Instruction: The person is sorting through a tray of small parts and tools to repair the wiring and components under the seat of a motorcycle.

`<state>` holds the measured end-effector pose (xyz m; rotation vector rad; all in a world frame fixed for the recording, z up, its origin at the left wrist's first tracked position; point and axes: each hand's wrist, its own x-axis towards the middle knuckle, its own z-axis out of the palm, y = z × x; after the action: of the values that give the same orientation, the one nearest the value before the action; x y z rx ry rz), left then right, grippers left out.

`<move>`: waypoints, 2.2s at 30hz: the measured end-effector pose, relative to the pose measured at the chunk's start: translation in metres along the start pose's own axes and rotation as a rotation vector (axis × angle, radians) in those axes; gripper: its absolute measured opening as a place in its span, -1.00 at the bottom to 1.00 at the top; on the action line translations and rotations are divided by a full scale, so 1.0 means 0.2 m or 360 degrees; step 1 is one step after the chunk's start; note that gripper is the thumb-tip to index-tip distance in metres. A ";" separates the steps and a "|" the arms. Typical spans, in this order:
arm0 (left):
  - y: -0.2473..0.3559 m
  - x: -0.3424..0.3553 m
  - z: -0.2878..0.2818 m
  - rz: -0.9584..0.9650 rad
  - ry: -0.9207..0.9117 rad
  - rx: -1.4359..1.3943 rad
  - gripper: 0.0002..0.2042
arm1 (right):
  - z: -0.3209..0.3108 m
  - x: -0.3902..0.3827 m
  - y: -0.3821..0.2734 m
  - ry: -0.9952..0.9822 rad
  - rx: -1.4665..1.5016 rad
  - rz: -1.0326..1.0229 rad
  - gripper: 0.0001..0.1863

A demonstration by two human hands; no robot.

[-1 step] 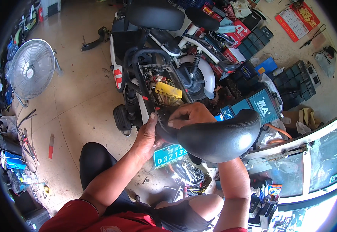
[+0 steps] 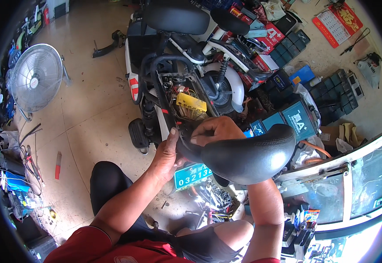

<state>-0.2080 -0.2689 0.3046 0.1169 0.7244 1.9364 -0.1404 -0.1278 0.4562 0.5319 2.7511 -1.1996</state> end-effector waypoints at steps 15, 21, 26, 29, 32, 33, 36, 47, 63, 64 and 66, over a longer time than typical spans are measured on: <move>0.03 -0.03 0.02 -0.0001 0.0074 0.0005 -0.36 | 0.00 0.00 0.06 0.0019 -0.0109 -0.0323 -0.82; 0.02 -0.02 0.00 -0.0029 0.0032 0.0032 -0.37 | -0.01 0.00 0.03 -0.0025 -0.0059 -0.0100 -0.80; 0.04 -0.04 0.01 -0.0015 0.0036 0.0023 -0.36 | -0.02 0.01 0.01 -0.0084 -0.0032 0.0030 -0.82; 0.05 -0.04 0.01 -0.0018 0.0037 -0.0083 -0.39 | -0.01 0.02 0.01 -0.0159 0.0021 0.0098 -0.82; 0.05 -0.05 0.03 -0.0027 0.0064 -0.0096 -0.39 | 0.01 0.02 0.02 -0.0009 0.0180 0.0156 -0.76; 0.06 -0.06 0.06 -0.0022 0.0081 -0.0105 -0.39 | -0.01 0.02 0.06 -0.0026 0.0248 0.0140 -0.76; 0.04 -0.04 0.02 -0.0012 0.0065 -0.0047 -0.39 | -0.02 0.02 0.05 -0.0054 0.0262 0.0136 -0.75; 0.04 -0.04 0.02 -0.0054 0.0037 -0.0100 -0.43 | -0.04 0.04 -0.01 -0.0191 0.0084 0.0197 -0.84; 0.06 -0.05 0.04 -0.0052 0.0089 -0.0104 -0.41 | -0.02 0.04 0.01 -0.0155 0.0006 0.0059 -0.79; 0.06 -0.05 0.03 -0.0055 0.0100 -0.0093 -0.41 | -0.02 0.05 0.00 -0.0149 -0.0024 0.0080 -0.79; 0.05 -0.04 0.04 -0.0068 0.0086 -0.0068 -0.41 | -0.03 0.04 0.03 -0.0149 0.0045 0.0082 -0.79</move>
<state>-0.2097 -0.2767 0.3183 0.0226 0.7154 1.9192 -0.1453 -0.1173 0.4535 0.5321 2.6302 -1.2212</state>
